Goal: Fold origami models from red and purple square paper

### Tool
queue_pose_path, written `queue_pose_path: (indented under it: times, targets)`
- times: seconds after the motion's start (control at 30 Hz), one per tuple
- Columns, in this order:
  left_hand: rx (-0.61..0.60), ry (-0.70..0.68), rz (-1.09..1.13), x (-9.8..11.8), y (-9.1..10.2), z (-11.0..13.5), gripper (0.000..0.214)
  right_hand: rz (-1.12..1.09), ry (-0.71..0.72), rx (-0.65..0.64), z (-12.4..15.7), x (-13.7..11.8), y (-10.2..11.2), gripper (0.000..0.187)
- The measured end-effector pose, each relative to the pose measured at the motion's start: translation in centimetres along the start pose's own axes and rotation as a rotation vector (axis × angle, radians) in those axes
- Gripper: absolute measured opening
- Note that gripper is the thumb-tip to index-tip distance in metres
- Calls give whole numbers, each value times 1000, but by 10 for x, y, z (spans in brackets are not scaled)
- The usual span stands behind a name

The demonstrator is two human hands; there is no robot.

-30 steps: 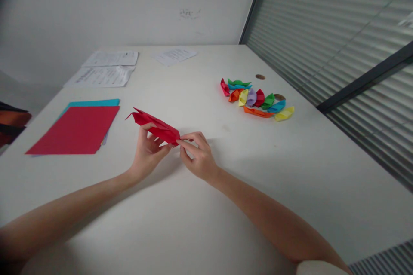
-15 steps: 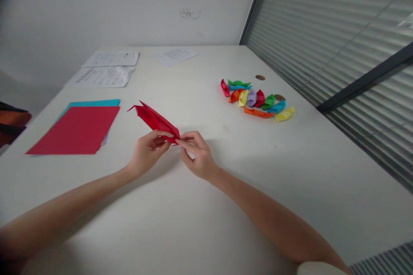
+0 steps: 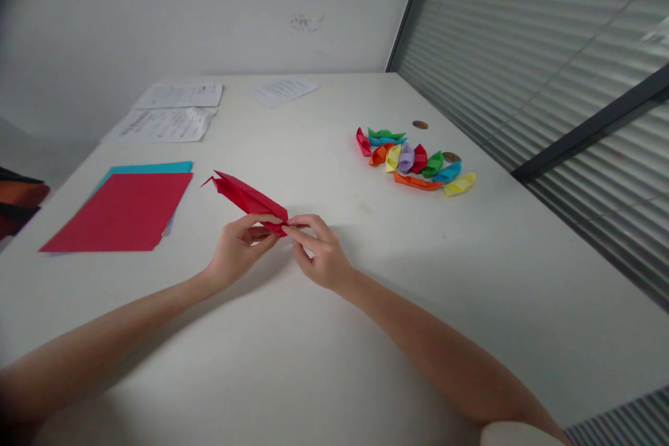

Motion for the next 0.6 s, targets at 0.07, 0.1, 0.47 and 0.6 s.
queue_pose_path:
  times: [0.07, 0.1, 0.47, 0.6]
  targets:
    - [1, -7, -8, 0, 0, 0, 13, 4, -6, 1, -1, 0, 0, 41]
    - [-1, -10, -19, 0, 1, -1, 11, 6, -14, 2, -1, 1, 1, 40]
    - [-100, -167, -260, 2, 6, -7, 9, -8, -65, 17, 2, 4, -2, 33]
    - [-118, -306, -449, 3, 9, -8, 7, -38, -116, 28, 0, 4, -2, 23]
Point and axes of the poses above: each hand's wrist, its own z-axis away from the middle knuckle, its own y-axis out of the back of the hand, x = y × z, the point moved 3 cm from there along -z, towards the middle knuckle, and after that the axes turned 5 degrees about y, right-handed, at the moved point
